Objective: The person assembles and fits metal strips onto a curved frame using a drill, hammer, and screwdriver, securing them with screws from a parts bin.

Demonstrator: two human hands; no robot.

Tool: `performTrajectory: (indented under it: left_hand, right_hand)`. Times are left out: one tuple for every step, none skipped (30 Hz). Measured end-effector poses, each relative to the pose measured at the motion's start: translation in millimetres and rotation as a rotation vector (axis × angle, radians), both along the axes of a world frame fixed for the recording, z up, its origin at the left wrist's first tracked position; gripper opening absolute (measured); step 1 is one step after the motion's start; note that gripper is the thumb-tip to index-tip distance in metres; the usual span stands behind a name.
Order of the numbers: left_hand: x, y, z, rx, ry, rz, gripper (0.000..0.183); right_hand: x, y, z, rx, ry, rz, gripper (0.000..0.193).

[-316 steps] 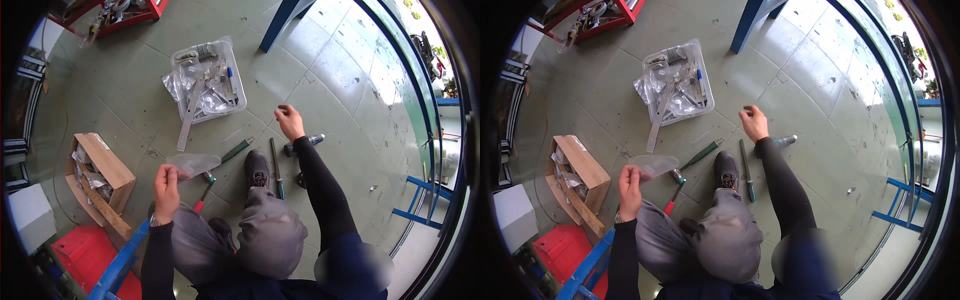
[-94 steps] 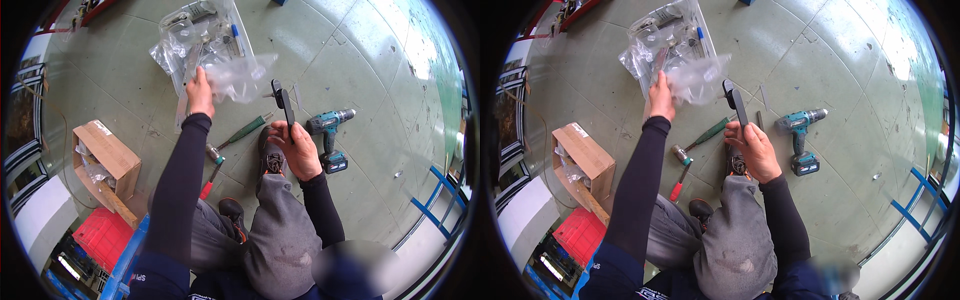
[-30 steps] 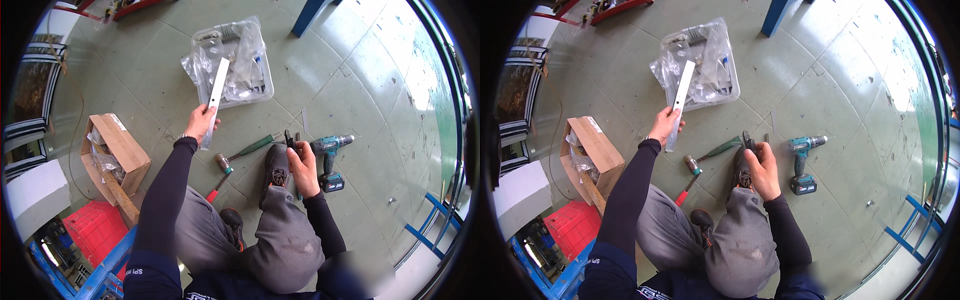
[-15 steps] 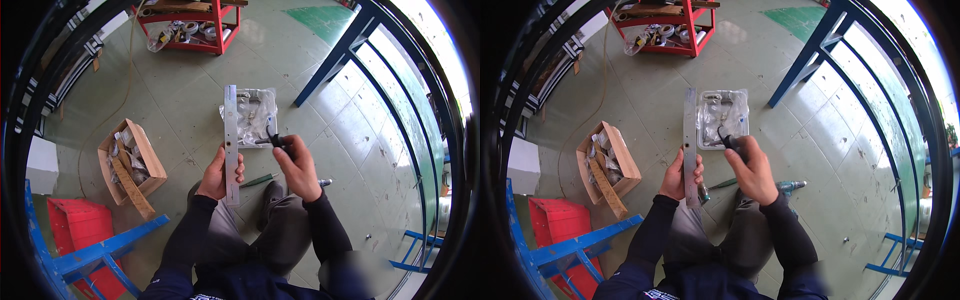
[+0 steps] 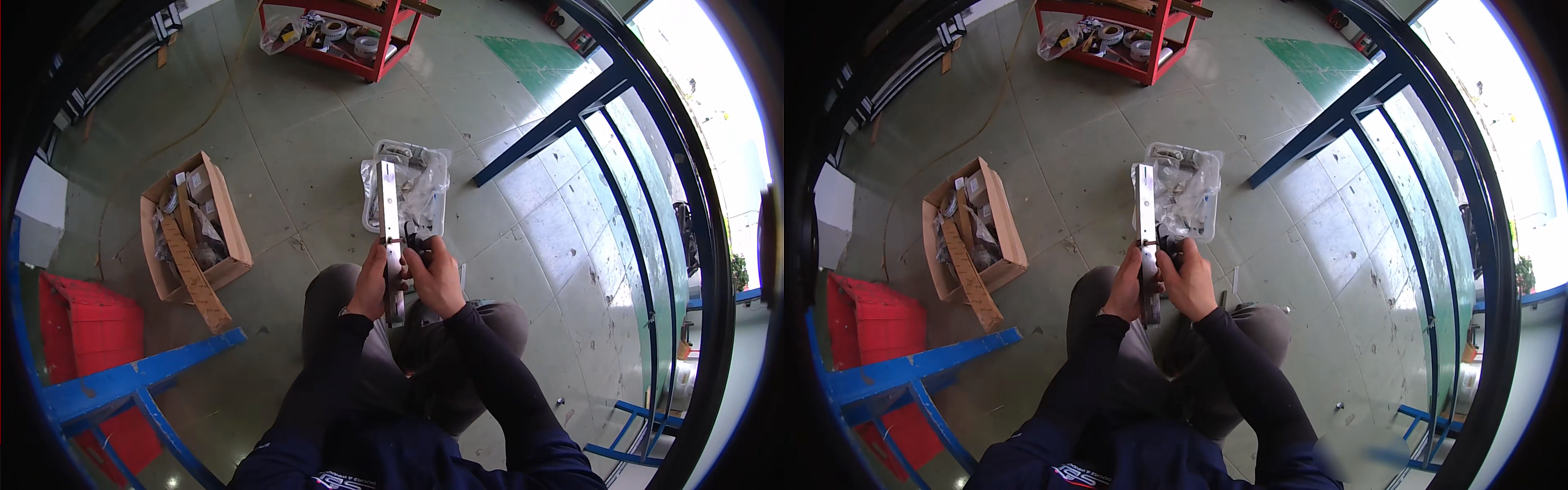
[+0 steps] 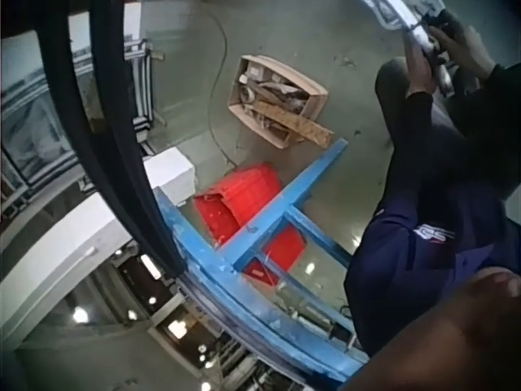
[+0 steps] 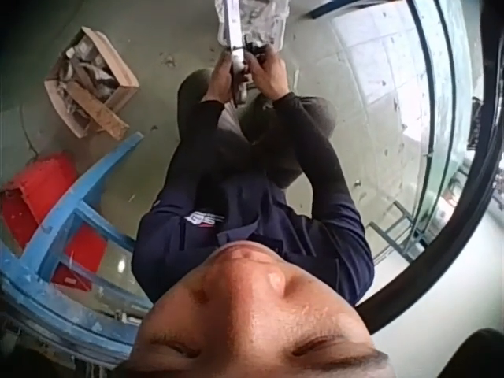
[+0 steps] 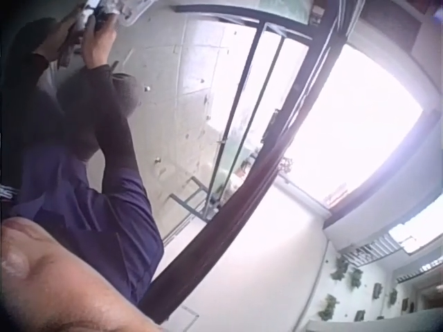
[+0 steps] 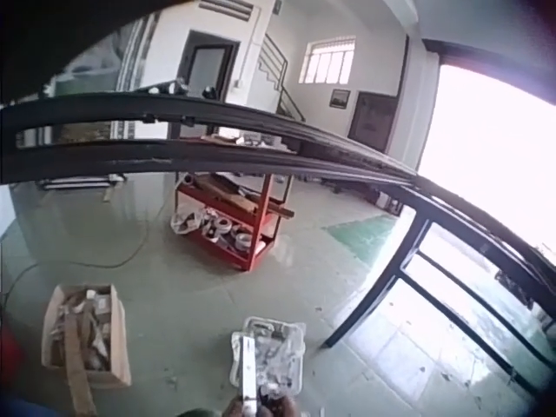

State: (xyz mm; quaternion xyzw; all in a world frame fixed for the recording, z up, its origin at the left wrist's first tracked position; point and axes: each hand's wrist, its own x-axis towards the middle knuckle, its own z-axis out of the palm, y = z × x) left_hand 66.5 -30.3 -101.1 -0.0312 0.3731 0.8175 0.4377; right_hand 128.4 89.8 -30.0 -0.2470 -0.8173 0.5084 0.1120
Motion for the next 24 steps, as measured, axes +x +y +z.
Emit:
performTrajectory:
  left_hand:
    - [0.4,-0.1,-3.3,-0.015,0.032,0.007,0.040]
    - [0.1,0.0,-6.1,0.005,0.047,0.016,0.039]
    - [1.8,-2.4,-8.3,0.004,0.040,0.010,0.039]
    - [0.6,-5.0,-9.4,-0.002,0.034,-0.003,0.039]
    - [0.2,-7.6,-9.9,-0.007,0.030,-0.015,0.038]
    - [0.3,-9.3,-9.9,-0.006,0.013,-0.014,0.039]
    - [0.2,-11.8,-10.7,-0.008,0.014,-0.014,0.039]
    - [-0.6,-14.4,-11.3,-0.001,-0.015,-0.038,0.038]
    - [-1.8,-17.1,-12.0,0.005,-0.044,-0.061,0.038]
    - [-2.2,-17.8,-15.9,0.005,-0.045,-0.065,0.038]
    - [-2.8,-20.5,-19.4,0.018,-0.046,-0.108,0.038]
    - [-3.3,-24.2,-23.0,0.031,-0.048,-0.151,0.038]
    - [-3.7,-26.5,-22.1,0.031,-0.050,-0.146,0.038]
    - [-4.1,-29.2,-21.2,0.026,-0.039,-0.187,0.038]
    - [-3.9,-31.6,-20.4,0.022,-0.029,-0.226,0.039]
    - [-4.1,-33.8,-17.0,0.023,-0.030,-0.221,0.039]
    - [-3.7,-35.9,-13.7,0.030,-0.028,-0.247,0.039]
    - [-3.6,-37.0,-10.4,0.037,-0.026,-0.273,0.039]
    - [-3.9,-38.3,-10.3,0.037,-0.027,-0.267,0.039]
    - [-4.2,-38.9,-10.2,0.040,-0.007,-0.289,0.041]
    - [-4.4,-39.5,-10.3,0.044,0.012,-0.312,0.042]
    - [-4.2,-39.9,-8.4,0.045,0.009,-0.312,0.042]
    - [-3.6,-40.1,-6.7,0.045,0.017,-0.329,0.044]
    - [-2.9,-39.8,-5.0,0.046,0.024,-0.347,0.047]
  right_hand:
    - [0.1,0.4,-2.5,0.023,-0.039,0.007,0.025]
    - [-1.5,-2.1,-6.0,0.009,0.046,-0.033,0.029]
    - [2.4,-2.0,-6.6,0.009,0.039,-0.038,0.029]
    - [2.5,-2.7,-3.4,0.020,-0.001,-0.024,0.028]
    - [2.5,-3.2,-0.3,0.032,-0.039,-0.010,0.028]
    - [2.8,-2.3,1.7,0.030,-0.038,-0.006,0.028]
    - [4.6,-0.9,4.6,0.125,-0.040,0.051,0.027]
    - [5.9,1.3,7.9,0.220,-0.041,0.110,0.027]
    - [6.1,5.9,12.2,0.218,-0.038,0.112,0.027]
    - [6.7,12.5,19.5,0.297,-0.070,0.206,0.028]
    - [6.1,17.6,24.5,0.371,-0.099,0.306,0.029]
    - [4.6,22.2,25.1,0.397,-0.122,0.341,0.028]
    - [3.0,27.2,28.7,0.397,-0.123,0.346,0.028]
    - [1.5,31.4,33.0,0.438,-0.084,0.424,0.027]
    - [0.2,34.9,36.4,0.478,-0.044,0.503,0.025]
    - [-2.1,36.4,40.4,0.481,-0.064,0.542,0.026]
    - [-4.0,38.8,45.2,0.482,-0.064,0.547,0.026]
    - [-5.5,41.6,51.1,0.591,-0.060,0.615,0.028]
    - [-7.5,42.4,55.9,0.699,-0.053,0.682,0.029]
    - [-9.2,43.0,56.5,0.741,-0.025,0.708,0.032]
    - [-10.6,43.5,59.6,0.741,-0.026,0.711,0.032]
    - [-12.3,42.8,67.7,0.818,0.000,0.773,0.032]
    - [-14.2,43.8,72.3,0.894,0.025,0.833,0.032]
    - [-17.1,47.1,72.9,0.953,0.008,0.888,0.033]
